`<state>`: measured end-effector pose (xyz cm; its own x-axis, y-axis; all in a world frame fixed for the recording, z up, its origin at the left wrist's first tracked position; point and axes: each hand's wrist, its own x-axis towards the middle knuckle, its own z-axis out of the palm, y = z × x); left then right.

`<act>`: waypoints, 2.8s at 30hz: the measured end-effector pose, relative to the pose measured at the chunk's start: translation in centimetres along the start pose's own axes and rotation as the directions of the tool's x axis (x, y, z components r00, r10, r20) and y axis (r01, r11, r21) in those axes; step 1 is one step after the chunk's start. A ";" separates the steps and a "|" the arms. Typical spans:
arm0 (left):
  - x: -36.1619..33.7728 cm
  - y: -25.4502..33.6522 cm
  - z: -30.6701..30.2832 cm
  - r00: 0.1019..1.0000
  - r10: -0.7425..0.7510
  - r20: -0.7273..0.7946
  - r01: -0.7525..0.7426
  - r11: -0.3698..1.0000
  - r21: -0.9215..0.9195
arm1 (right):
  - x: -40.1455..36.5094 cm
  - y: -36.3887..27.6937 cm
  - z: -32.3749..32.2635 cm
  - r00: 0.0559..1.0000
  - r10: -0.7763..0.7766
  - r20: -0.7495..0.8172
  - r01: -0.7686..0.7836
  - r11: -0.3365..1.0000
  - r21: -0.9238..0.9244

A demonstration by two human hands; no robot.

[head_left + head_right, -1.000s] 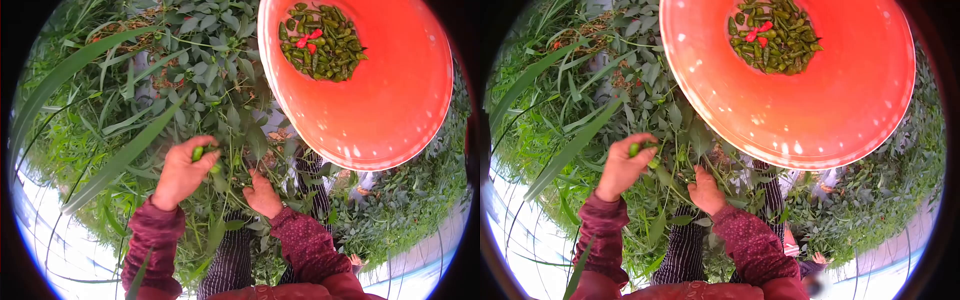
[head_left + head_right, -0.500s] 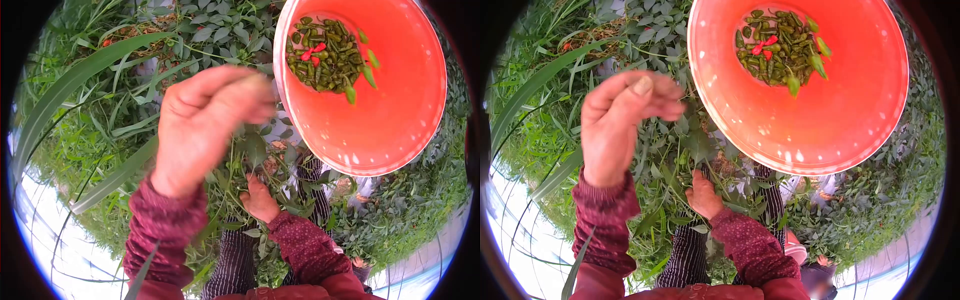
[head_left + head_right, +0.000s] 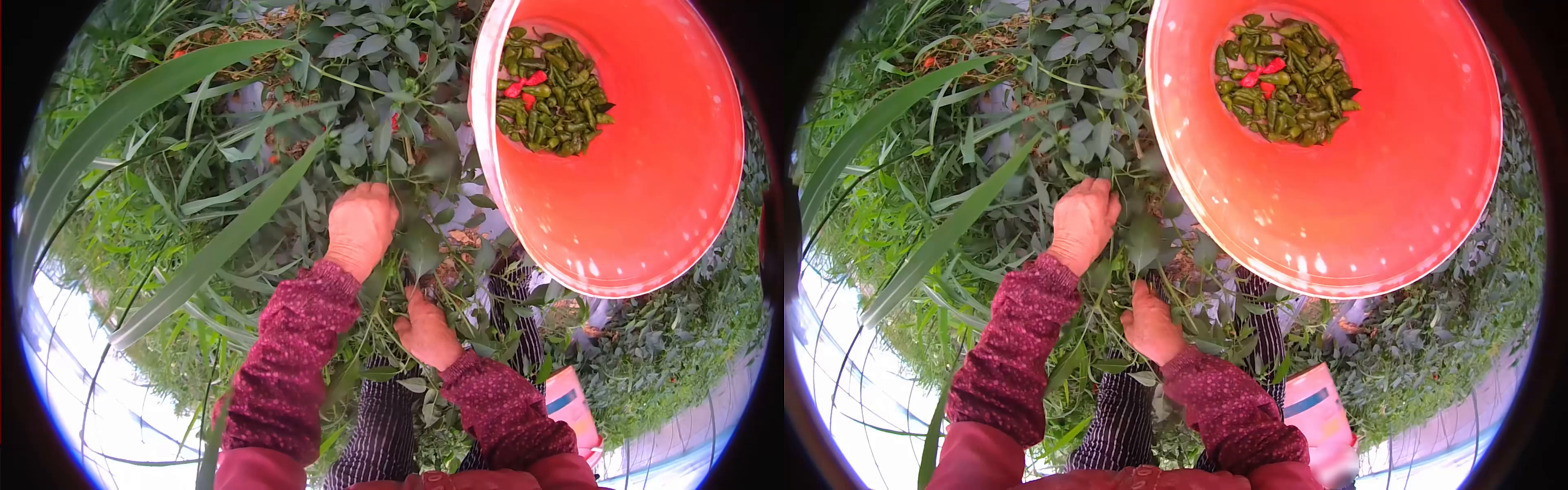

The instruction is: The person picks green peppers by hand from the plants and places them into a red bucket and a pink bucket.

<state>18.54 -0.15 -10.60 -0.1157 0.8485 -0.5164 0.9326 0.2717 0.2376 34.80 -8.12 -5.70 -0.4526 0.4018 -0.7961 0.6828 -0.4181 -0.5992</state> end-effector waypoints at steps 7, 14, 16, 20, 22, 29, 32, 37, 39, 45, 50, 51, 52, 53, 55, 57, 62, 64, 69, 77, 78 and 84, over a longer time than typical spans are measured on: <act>-1.4 0.6 -2.7 0.965 -0.181 0.191 0.229 0.936 -0.268 | 0.1 -0.3 -0.9 0.998 0.009 0.068 -0.005 0.999 -0.047; -2.8 -1.2 -3.7 0.984 -0.071 0.165 0.131 0.914 -0.384 | 0.2 -0.6 -1.4 0.997 -0.006 0.075 0.012 0.996 -0.091; -2.2 -3.4 -4.0 0.981 -0.176 0.084 0.194 0.861 -0.471 | 0.2 -0.9 -1.8 0.991 0.039 0.127 -0.025 0.993 -0.115; 2.5 -7.6 -5.0 0.971 -0.230 -0.066 0.181 0.888 -0.422 | 0.1 -0.5 -1.8 0.963 0.126 0.238 -0.076 0.975 -0.210; 5.9 -10.0 -3.6 0.977 -0.139 -0.163 0.095 0.963 -0.251 | 0.2 -0.3 -1.8 0.964 0.123 0.237 -0.070 0.973 -0.220; 10.4 -10.7 0.0 0.936 0.060 0.347 -0.217 0.873 0.437 | -0.3 0.1 -1.7 0.963 0.109 0.245 -0.059 0.977 -0.205; 9.5 -10.3 -0.7 0.915 0.068 0.397 -0.266 0.841 0.470 | -0.4 0.5 -1.6 0.978 0.062 0.199 -0.025 0.983 -0.182; 4.8 -5.7 -5.7 0.898 0.027 0.439 -0.270 0.820 0.504 | -0.3 -0.1 -2.0 0.979 0.054 0.195 -0.021 0.986 -0.166; 2.7 -3.6 -7.5 0.892 0.074 0.446 -0.297 0.840 0.455 | -0.1 -0.1 -2.0 0.984 0.047 0.175 -0.009 0.978 -0.209; 0.1 -3.7 -6.8 0.925 -0.077 0.371 0.085 0.996 -0.007 | 0.2 -0.9 -2.4 0.955 0.074 0.286 -0.015 0.979 -0.203; -0.9 -6.7 -6.2 0.914 -0.142 0.381 0.266 0.918 -0.295 | 0.0 -1.2 -2.4 0.949 0.137 0.284 -0.094 0.983 -0.160; -0.9 -6.8 -6.2 0.899 -0.165 0.405 0.313 0.890 -0.331 | 0.1 -0.9 -2.0 0.953 0.123 0.275 -0.082 0.984 -0.155; -1.2 -6.7 -6.4 0.905 -0.161 0.395 0.303 0.895 -0.328 | 0.1 -0.8 -1.8 0.957 0.109 0.268 -0.070 0.986 -0.150; -1.3 -6.4 -6.6 0.904 -0.158 0.397 0.301 0.895 -0.329 | 0.1 -0.8 -1.9 0.957 0.112 0.267 -0.073 0.986 -0.149; -1.3 -5.4 -7.5 0.939 -0.123 0.322 0.162 0.982 -0.099 | 0.1 -1.8 -2.9 0.940 0.160 0.300 -0.120 0.982 -0.147; -1.1 -3.8 -9.0 0.924 -0.162 0.346 0.143 0.987 0.079 | 0.1 -1.6 -2.9 0.941 0.154 0.303 -0.116 0.984 -0.139; -2.2 -3.9 -9.5 0.938 -0.224 0.265 0.071 0.872 0.485 | 0.0 -1.9 -3.0 0.940 0.164 0.300 -0.142 0.985 -0.095; -2.9 -6.8 -9.1 0.985 -0.030 0.172 0.003 0.987 0.158 | -0.1 -1.9 -3.1 0.952 0.147 0.268 -0.113 0.984 -0.138; -1.2 -2.2 -10.6 0.984 -0.159 0.078 0.177 0.900 -0.397 | -0.1 -1.8 -2.2 0.948 0.152 0.280 -0.123 0.985 -0.117; 4.0 0.2 0.7 0.969 -0.083 0.232 0.031 0.975 0.221 | -0.1 -2.0 -2.3 0.942 0.165 0.292 -0.132 0.983 -0.128; 4.2 0.0 1.6 0.968 -0.086 0.237 0.034 0.976 0.217 | -0.1 -2.0 -2.3 0.942 0.163 0.294 -0.129 0.983 -0.132; 5.7 -1.6 3.6 0.906 -0.288 0.309 0.214 0.944 0.250 | -0.2 -1.9 -2.1 0.945 0.173 0.276 -0.146 0.983 -0.115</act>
<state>17.61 2.58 -16.91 -0.2675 0.5507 -0.7907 0.9412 0.3249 -0.0922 34.82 -5.67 -4.22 -0.4683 0.0824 -0.8797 0.8028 -0.3762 -0.4626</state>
